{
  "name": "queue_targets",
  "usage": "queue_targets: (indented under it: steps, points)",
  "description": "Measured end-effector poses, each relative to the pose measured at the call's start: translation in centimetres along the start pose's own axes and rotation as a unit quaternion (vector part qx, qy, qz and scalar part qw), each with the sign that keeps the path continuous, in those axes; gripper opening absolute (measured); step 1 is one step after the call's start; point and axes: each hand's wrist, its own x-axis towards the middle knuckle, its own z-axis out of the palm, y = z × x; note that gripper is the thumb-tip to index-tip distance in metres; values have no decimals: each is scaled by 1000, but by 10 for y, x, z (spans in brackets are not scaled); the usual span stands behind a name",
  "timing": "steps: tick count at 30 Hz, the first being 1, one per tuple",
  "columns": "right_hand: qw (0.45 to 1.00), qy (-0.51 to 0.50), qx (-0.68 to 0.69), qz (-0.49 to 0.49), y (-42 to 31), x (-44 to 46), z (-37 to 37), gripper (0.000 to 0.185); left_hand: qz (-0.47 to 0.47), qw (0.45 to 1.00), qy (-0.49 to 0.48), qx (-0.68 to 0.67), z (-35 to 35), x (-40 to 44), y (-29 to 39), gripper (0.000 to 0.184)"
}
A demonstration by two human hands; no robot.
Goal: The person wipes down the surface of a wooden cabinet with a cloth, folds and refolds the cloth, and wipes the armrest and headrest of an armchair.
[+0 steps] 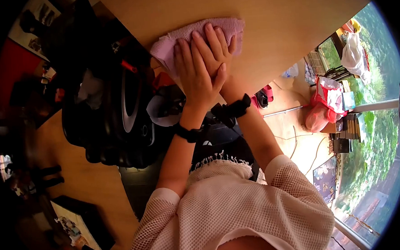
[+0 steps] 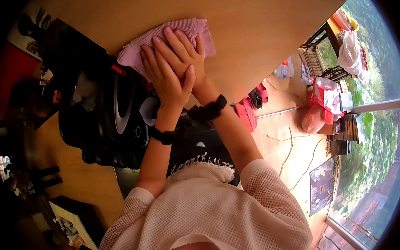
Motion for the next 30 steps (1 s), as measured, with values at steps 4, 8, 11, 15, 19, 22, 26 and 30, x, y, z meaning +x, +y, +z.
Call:
queue_targets:
  steps: [4,8,11,15,19,22,26,30]
  points:
    - [992,58,-92,60,26,-103,65,40,55,994,-33,83,44,-66,-32,78]
    - [992,-82,-88,45,62,-215,77,41,-55,988,-139,38,77,-137,-22,63]
    - [979,-193,-61,-2,92,-222,58,47,-72,983,-169,-7,90,-138,-13,75]
    - [981,-190,-27,-25,109,-166,23,48,-76,990,-112,-47,96,-102,18,78]
    - [989,-106,-101,-2,107,-54,-37,50,13,998,-44,-49,82,-11,66,76]
    - [992,-37,-115,27,127,-34,-45,51,59,996,-36,-58,82,30,92,73]
    - [988,-56,-137,52,169,-96,-39,53,35,994,-108,2,142,-28,91,70]
    - [974,-171,-102,107,179,-207,-62,55,33,973,-220,-55,181,-95,92,75]
